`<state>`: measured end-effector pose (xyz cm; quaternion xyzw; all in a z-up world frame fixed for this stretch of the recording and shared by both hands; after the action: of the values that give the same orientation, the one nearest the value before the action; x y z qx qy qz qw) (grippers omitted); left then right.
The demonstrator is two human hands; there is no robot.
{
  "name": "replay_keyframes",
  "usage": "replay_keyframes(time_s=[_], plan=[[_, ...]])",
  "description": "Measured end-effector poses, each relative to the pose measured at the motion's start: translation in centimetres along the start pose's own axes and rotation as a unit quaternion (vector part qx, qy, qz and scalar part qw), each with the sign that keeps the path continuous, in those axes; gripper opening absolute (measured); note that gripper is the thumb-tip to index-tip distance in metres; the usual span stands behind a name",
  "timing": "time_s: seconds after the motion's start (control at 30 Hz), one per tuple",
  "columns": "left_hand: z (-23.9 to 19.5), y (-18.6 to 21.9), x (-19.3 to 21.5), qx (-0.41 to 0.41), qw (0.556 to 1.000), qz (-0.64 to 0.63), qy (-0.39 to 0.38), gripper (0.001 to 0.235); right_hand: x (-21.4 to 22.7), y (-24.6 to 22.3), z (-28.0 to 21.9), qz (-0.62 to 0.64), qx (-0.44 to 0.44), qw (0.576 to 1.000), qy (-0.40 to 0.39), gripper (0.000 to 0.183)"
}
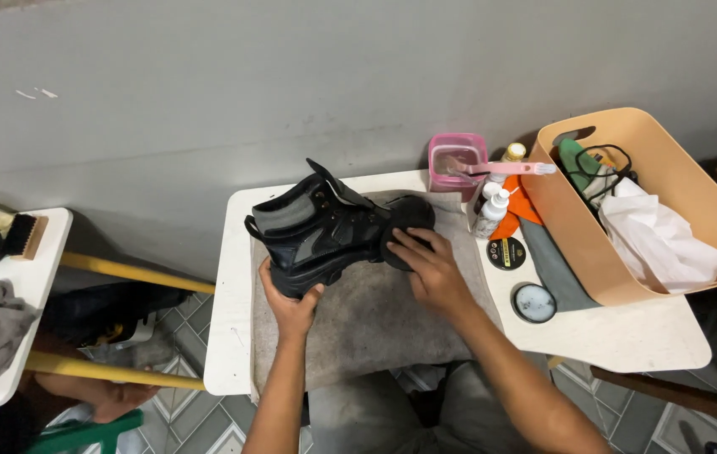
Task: The person cleans a black boot using a round sponge, wiping the upper, sides, and sole. They rotate the boot to access different areas and occasionally use a spray bottle to apply liquid before continuing to wipe the surface.
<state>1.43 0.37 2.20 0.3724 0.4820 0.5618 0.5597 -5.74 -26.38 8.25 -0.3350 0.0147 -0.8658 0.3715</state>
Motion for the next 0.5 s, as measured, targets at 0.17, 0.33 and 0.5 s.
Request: replay_keyframes(time_s=[0.17, 0.33, 0.5], plan=[[-0.4, 0.3, -0.5, -0.002, 1.0, -0.005, -0.004, 0.09, 0.7, 1.9, 0.5, -0.023, 0.0, 1.0, -0.004, 0.054], [-0.4, -0.1, -0.2, 0.01, 1.0, -0.013, 0.0, 0.089, -0.7, 0.6, 0.0, -0.025, 0.092, 0.995, 0.011, 0.042], [-0.5, 0.7, -0.4, 0.015, 1.0, -0.004, -0.004, 0.09, 1.0, 0.7, 1.2, -0.045, 0.073, 0.996, 0.027, 0.039]])
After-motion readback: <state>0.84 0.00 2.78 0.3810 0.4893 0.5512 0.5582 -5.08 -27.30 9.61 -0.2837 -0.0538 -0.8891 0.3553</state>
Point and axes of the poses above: each hand's wrist, its own z-axis towards the middle knuckle, its own x-axis out of the back of the hand, y = z × x, the point moved 2 cm from there along z, towards the middle knuckle, and after that the axes turned 13 degrees about x, right-handed, at the moved point
